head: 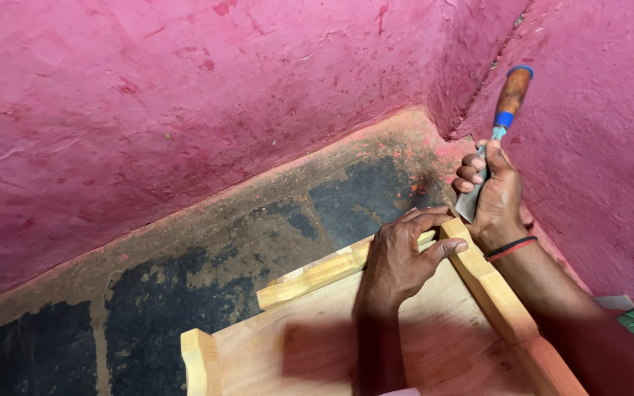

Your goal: The person carves a wooden frame using a chisel and a small knife. They hold the frame steady with one hand while shaping the edges with the tools.

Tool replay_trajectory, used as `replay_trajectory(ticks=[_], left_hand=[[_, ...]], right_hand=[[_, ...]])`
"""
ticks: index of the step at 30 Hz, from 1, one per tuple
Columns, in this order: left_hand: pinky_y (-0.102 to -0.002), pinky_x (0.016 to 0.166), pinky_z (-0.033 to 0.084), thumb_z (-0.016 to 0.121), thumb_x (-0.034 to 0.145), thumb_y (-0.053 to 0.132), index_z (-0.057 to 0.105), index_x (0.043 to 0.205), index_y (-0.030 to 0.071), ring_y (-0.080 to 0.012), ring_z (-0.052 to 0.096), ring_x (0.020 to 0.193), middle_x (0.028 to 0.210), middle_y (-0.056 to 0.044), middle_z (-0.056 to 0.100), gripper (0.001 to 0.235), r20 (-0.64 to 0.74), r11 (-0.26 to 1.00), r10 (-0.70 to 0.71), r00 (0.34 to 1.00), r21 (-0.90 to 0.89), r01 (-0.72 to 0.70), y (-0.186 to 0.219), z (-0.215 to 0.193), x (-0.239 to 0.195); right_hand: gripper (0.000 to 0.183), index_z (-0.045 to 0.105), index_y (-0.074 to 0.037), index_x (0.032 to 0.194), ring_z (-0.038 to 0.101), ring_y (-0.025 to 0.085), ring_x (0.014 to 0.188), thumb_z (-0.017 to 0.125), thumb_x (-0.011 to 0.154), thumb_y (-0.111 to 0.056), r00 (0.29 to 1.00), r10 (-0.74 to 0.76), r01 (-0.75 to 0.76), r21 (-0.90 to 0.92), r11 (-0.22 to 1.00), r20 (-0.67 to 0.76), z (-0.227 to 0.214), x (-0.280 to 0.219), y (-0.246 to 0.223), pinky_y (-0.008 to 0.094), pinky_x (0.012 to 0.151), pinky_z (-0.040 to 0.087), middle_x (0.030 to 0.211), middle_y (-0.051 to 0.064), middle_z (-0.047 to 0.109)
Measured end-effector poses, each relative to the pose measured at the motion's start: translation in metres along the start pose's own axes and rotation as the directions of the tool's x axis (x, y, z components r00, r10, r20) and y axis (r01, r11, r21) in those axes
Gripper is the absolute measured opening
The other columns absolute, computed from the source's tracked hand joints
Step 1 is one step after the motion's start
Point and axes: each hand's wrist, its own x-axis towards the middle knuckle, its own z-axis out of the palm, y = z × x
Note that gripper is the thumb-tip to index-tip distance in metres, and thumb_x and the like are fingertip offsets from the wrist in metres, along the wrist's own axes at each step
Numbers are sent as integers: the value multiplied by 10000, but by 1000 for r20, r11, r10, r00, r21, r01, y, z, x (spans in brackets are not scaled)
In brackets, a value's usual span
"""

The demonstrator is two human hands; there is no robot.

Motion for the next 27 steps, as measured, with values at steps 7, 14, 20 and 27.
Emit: replay_trajectory(ticks=[7,14,20,27], left_hand=[[-398,1002,531,778,847,415,761,1139,74,-323,696,1175,1266,-130,726,450,0,1000,-1,1000,-4,1,3,-4,0],[-395,985,535,767,855,401,751,1136,73,-322,703,1150,1243,-124,733,432,4,1000,12,1000,-20,-12,6,-5,1],[-397,969,540,767,857,393,751,1123,82,-325,710,1118,1213,-121,740,410,7,1000,13,1000,-17,-13,8,-6,0],[-404,956,540,769,850,421,746,1130,62,-337,703,1118,1226,-133,729,455,1,1000,6,1000,0,-6,4,-5,0]], right_hand=[[234,529,-143,1144,418,55,628,556,1108,-373,999,8,-5,-99,995,32,12,2,6,224,556,384,789,-45,462],[241,529,-136,1152,426,56,653,558,1113,-372,999,5,-1,-90,996,48,7,5,8,227,576,393,810,-42,468],[246,529,-137,1153,428,57,653,560,1115,-378,999,1,4,-107,994,50,7,6,8,228,574,393,809,-41,466],[238,523,-138,1163,423,59,645,572,1112,-366,997,-14,25,-129,991,82,8,4,8,228,569,387,812,-38,467]])
